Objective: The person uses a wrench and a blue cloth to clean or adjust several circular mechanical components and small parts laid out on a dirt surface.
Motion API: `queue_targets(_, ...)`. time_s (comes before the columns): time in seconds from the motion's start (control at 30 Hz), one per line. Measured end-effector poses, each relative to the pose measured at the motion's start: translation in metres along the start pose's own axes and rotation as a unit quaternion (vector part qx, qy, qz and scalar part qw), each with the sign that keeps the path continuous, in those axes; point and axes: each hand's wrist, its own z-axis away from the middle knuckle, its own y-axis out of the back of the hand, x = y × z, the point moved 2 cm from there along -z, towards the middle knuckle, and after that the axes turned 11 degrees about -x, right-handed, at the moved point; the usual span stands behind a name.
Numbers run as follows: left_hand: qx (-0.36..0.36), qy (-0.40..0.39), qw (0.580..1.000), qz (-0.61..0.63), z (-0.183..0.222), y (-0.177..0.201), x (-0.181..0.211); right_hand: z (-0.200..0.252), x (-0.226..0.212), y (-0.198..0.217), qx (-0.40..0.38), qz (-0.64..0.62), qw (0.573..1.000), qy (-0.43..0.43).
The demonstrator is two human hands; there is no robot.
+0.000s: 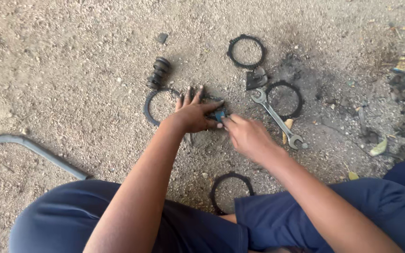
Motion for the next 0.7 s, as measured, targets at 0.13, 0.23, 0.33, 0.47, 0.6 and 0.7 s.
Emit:
queue_targets(0.13,-0.005,-0.006,1.000,0.006,0.000,0.000,0.001,-0.012,0.017,0.002,-0.025,0.053,0.998,-0.027)
queue_targets(0.23,-0.016,-0.003,1.000,0.010,0.006,0.005,0.002,-0.007,0.017,0.005,0.016,0.051,0.998,0.017)
queue_targets(0.33,-0.022,-0.006,1.000,0.012,0.007,0.004,0.003,-0.003,0.010,-0.007,-0.031,-0.006,0.999,-0.010)
queue_targets(0.47,-0.015,-0.010,1.000,0.004,0.002,0.005,0.000,-0.001,0.017,-0.001,0.012,0.044,0.997,0.065)
queue_targets(0.6,-0.001,-0.021,1.000,0.014,-0.004,0.004,-0.003,-0.002,0.030,-0.002,0.064,0.053,0.995,0.061)
queue_targets(0.7,-0.015,0.007,0.999,0.029,-0.003,0.001,-0.003,0.002,0.017,-0.017,0.051,-0.040,0.997,0.040)
